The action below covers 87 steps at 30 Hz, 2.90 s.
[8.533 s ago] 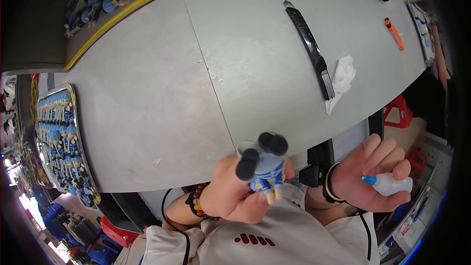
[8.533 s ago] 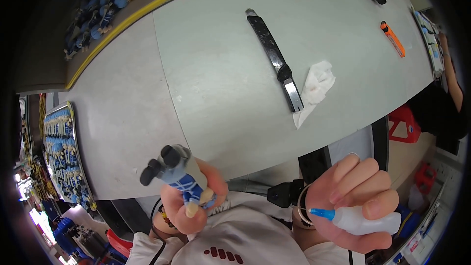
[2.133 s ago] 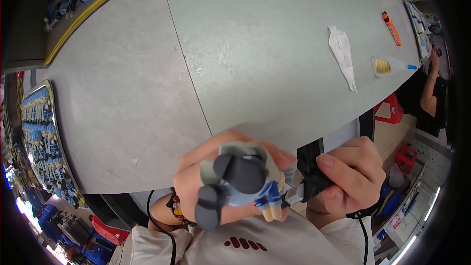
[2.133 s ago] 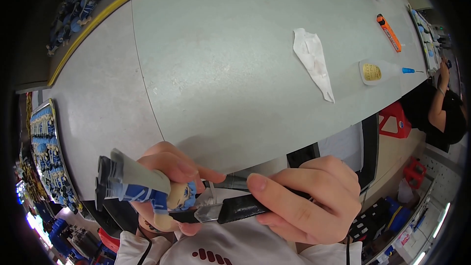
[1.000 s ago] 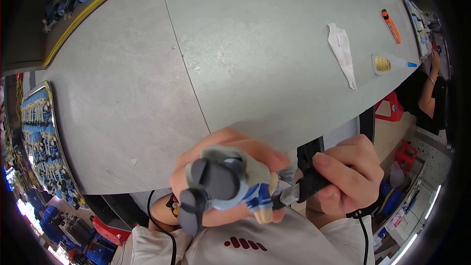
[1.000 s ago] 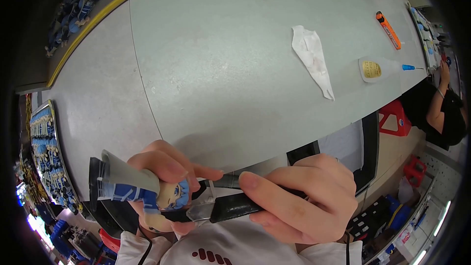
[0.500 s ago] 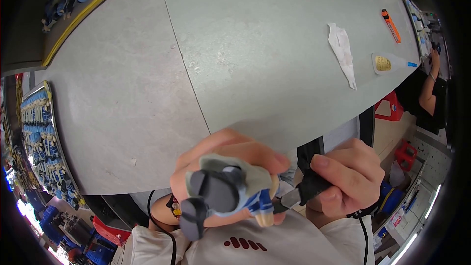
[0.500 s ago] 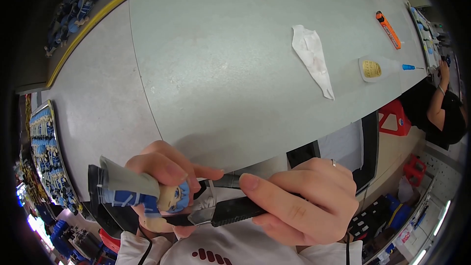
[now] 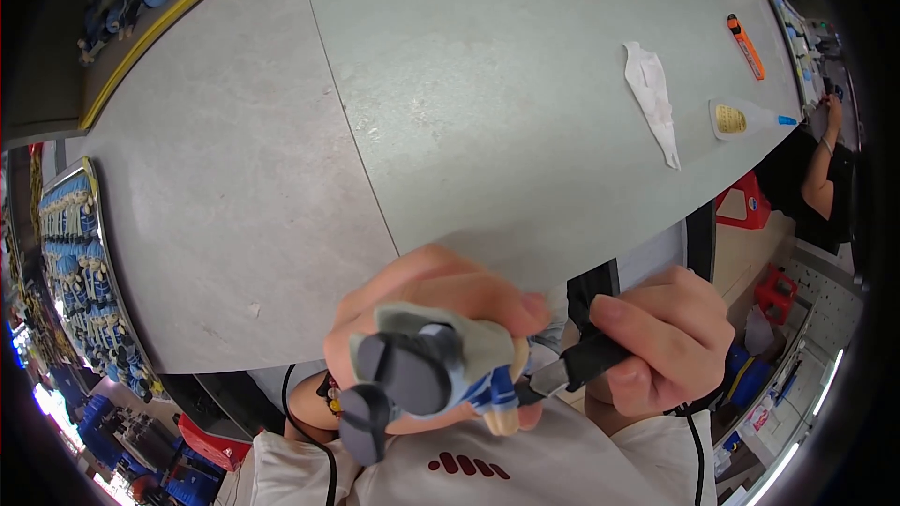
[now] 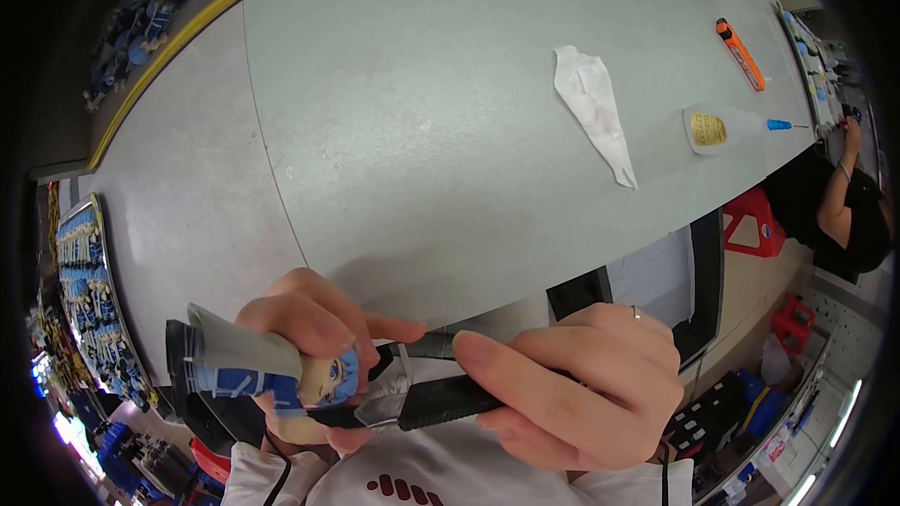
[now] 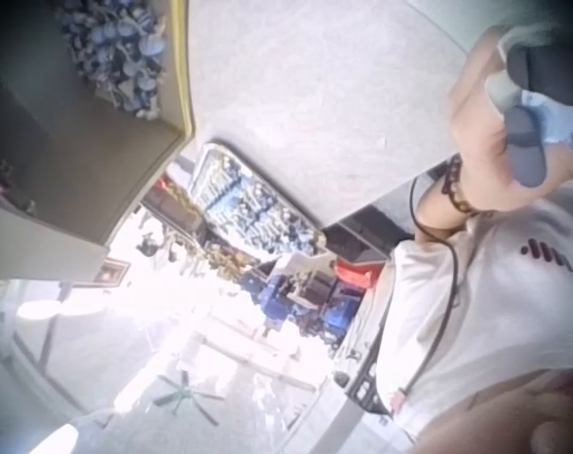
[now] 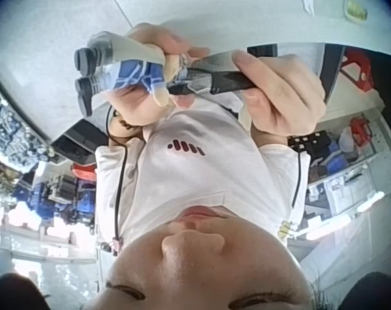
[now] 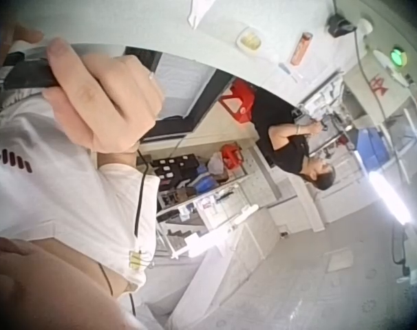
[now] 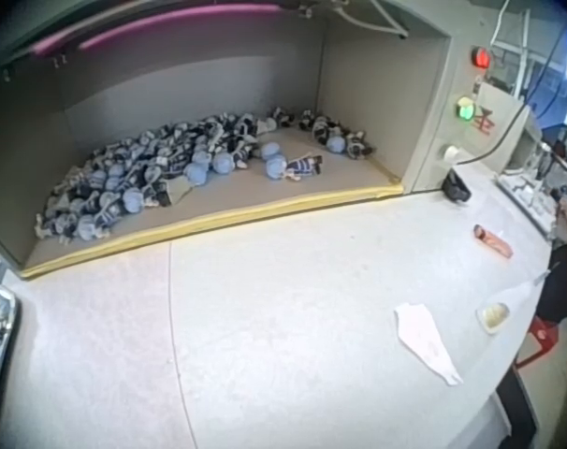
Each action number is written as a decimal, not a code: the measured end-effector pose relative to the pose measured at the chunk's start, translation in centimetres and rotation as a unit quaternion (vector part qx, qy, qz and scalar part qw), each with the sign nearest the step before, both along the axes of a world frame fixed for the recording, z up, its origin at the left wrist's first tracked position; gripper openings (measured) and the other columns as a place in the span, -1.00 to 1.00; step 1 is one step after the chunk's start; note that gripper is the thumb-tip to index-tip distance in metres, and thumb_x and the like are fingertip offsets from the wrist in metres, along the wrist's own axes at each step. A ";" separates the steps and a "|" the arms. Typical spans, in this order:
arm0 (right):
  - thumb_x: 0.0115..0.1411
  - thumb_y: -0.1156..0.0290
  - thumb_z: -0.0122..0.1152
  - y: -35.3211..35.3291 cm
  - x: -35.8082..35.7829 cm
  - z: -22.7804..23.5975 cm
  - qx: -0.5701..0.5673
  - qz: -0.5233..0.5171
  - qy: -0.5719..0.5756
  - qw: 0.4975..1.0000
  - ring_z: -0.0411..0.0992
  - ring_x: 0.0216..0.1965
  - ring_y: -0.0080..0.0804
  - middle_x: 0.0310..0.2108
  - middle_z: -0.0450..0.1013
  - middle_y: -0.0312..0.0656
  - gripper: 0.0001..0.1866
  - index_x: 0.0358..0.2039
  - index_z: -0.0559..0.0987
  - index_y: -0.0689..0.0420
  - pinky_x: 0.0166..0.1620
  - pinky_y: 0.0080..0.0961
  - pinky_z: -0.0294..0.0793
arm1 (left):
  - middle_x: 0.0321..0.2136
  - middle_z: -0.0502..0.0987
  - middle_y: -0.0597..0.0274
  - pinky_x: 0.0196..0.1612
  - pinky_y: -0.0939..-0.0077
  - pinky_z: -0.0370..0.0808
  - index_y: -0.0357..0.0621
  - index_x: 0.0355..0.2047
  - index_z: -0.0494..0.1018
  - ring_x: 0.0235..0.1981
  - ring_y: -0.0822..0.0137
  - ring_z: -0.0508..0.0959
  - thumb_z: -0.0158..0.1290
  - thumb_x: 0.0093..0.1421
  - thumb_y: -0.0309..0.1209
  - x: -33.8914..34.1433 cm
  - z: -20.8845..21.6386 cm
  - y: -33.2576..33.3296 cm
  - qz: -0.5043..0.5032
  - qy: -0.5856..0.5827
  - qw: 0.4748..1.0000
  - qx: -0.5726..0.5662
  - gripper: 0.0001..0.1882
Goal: Assembling small plastic figurines by gluing parts together and cleaning edges at a workshop station.
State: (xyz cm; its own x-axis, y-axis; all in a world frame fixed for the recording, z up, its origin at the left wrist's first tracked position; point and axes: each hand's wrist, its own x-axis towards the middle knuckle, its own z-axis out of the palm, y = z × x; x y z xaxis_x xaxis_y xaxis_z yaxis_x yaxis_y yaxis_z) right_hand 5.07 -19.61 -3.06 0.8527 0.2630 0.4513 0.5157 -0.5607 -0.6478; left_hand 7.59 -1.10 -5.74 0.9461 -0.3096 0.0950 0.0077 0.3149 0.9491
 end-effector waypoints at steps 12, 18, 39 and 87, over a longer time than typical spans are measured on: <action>-0.23 0.32 0.16 0.1 0.1 0.2 -0.012 -0.015 -0.021 1.000 0.18 -0.70 -0.57 -0.66 0.37 -0.29 -0.73 -0.46 0.55 0.16 -0.67 -0.73 0.12 | -0.48 0.43 0.12 -0.51 0.58 0.45 -0.32 -0.48 0.40 -0.49 0.32 0.47 0.25 -0.34 -0.38 -0.2 0.8 0.1 0.001 0.081 0.997 0.000 -0.61; -0.23 0.34 0.15 0.1 0.4 -0.1 0.001 -0.005 -0.023 1.000 0.17 -0.74 -0.58 -0.67 0.37 -0.27 -0.73 -0.46 0.55 0.18 -0.70 -0.73 0.10 | -0.46 0.41 0.11 -0.47 0.57 0.46 -0.34 -0.46 0.40 -0.46 0.32 0.47 0.24 -0.33 -0.42 -0.4 0.5 0.0 0.003 0.086 0.995 -0.052 -0.61; -0.26 0.32 0.18 -0.2 -0.1 0.5 -0.010 0.002 0.030 0.999 0.19 -0.71 -0.57 -0.66 0.37 -0.29 -0.71 -0.45 0.55 0.16 -0.67 -0.74 0.13 | -0.42 0.44 0.18 -0.51 0.59 0.43 -0.21 -0.53 0.44 -0.49 0.37 0.44 0.23 -0.35 -0.35 0.4 0.3 0.3 -0.072 0.013 0.997 0.019 -0.68; -0.23 0.29 0.17 -0.4 -0.2 1.0 -0.040 0.015 0.016 0.999 0.16 -0.75 -0.60 -0.69 0.36 -0.31 -0.72 -0.45 0.56 0.15 -0.71 -0.73 0.06 | -0.34 0.31 -0.07 -0.19 -0.15 0.31 -0.39 -0.28 0.27 -0.39 0.26 0.36 0.23 -0.24 -0.33 -0.1 -1.8 0.9 -0.152 -0.084 0.982 -0.080 -0.45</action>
